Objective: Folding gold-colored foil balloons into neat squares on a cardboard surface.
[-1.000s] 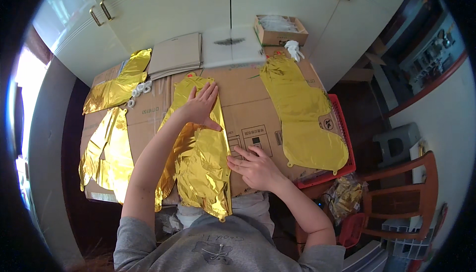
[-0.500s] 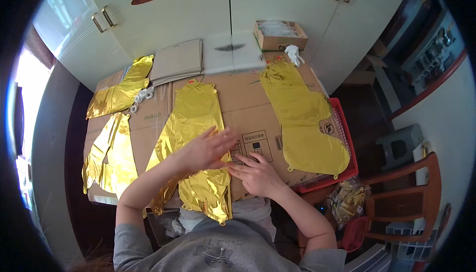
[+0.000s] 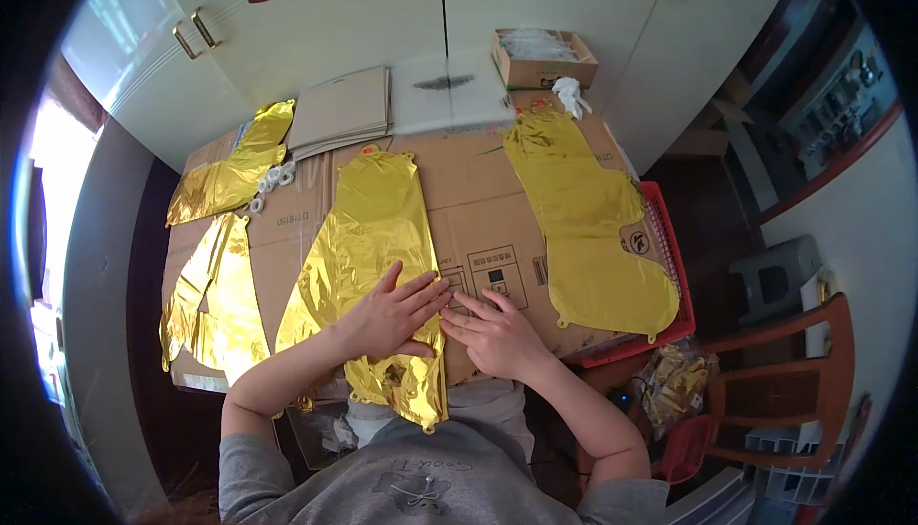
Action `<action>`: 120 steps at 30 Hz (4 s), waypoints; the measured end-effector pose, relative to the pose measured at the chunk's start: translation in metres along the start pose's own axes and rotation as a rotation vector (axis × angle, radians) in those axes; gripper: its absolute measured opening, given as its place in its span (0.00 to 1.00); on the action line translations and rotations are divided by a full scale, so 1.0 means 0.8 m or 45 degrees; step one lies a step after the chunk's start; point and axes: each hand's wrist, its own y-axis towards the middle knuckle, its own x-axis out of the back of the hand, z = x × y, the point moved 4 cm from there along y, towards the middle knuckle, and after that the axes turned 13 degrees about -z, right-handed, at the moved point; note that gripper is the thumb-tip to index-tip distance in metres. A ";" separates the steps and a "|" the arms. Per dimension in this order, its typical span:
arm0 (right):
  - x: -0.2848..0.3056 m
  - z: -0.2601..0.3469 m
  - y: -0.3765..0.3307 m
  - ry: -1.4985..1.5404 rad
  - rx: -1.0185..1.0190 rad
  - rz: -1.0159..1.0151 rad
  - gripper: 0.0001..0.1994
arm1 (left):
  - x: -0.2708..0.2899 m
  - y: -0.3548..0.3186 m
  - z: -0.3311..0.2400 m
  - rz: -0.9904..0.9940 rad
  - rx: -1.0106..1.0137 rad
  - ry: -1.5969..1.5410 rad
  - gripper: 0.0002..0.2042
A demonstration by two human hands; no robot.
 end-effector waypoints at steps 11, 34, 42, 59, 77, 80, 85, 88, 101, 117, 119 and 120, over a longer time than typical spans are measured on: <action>0.001 0.001 0.001 0.008 -0.002 -0.014 0.20 | 0.003 0.002 -0.012 -0.064 0.080 0.055 0.49; 0.004 0.003 0.003 -0.008 0.015 -0.008 0.20 | -0.001 0.053 0.039 -0.110 0.337 0.304 0.52; 0.004 0.003 0.002 0.001 0.016 0.016 0.20 | 0.001 0.061 0.062 -0.090 0.380 0.314 0.53; 0.005 0.002 0.002 -0.005 0.020 0.018 0.20 | -0.010 0.070 0.072 -0.245 0.443 0.350 0.49; 0.003 0.000 0.001 0.008 0.006 0.040 0.20 | -0.012 0.087 0.112 -0.201 0.639 0.177 0.47; 0.003 0.000 0.001 0.011 -0.001 0.035 0.21 | -0.010 0.090 0.126 -0.149 0.687 0.145 0.43; 0.004 0.000 0.002 0.000 0.009 0.042 0.21 | -0.020 0.091 0.150 -0.251 0.692 0.172 0.37; 0.005 0.002 0.003 0.005 0.010 0.041 0.21 | -0.027 0.088 0.166 -0.217 0.689 0.181 0.36; 0.005 0.002 0.005 0.017 0.025 0.034 0.21 | -0.023 0.097 0.182 -0.044 0.654 0.317 0.43; 0.008 0.007 0.003 -0.021 0.063 0.004 0.20 | -0.028 0.096 0.194 -0.222 0.753 0.294 0.27; 0.011 0.008 0.003 -0.028 0.077 -0.025 0.19 | -0.026 0.100 0.192 -0.239 0.746 0.288 0.25; 0.012 0.008 0.002 -0.031 0.085 -0.042 0.19 | -0.027 0.102 0.190 -0.249 0.724 0.297 0.25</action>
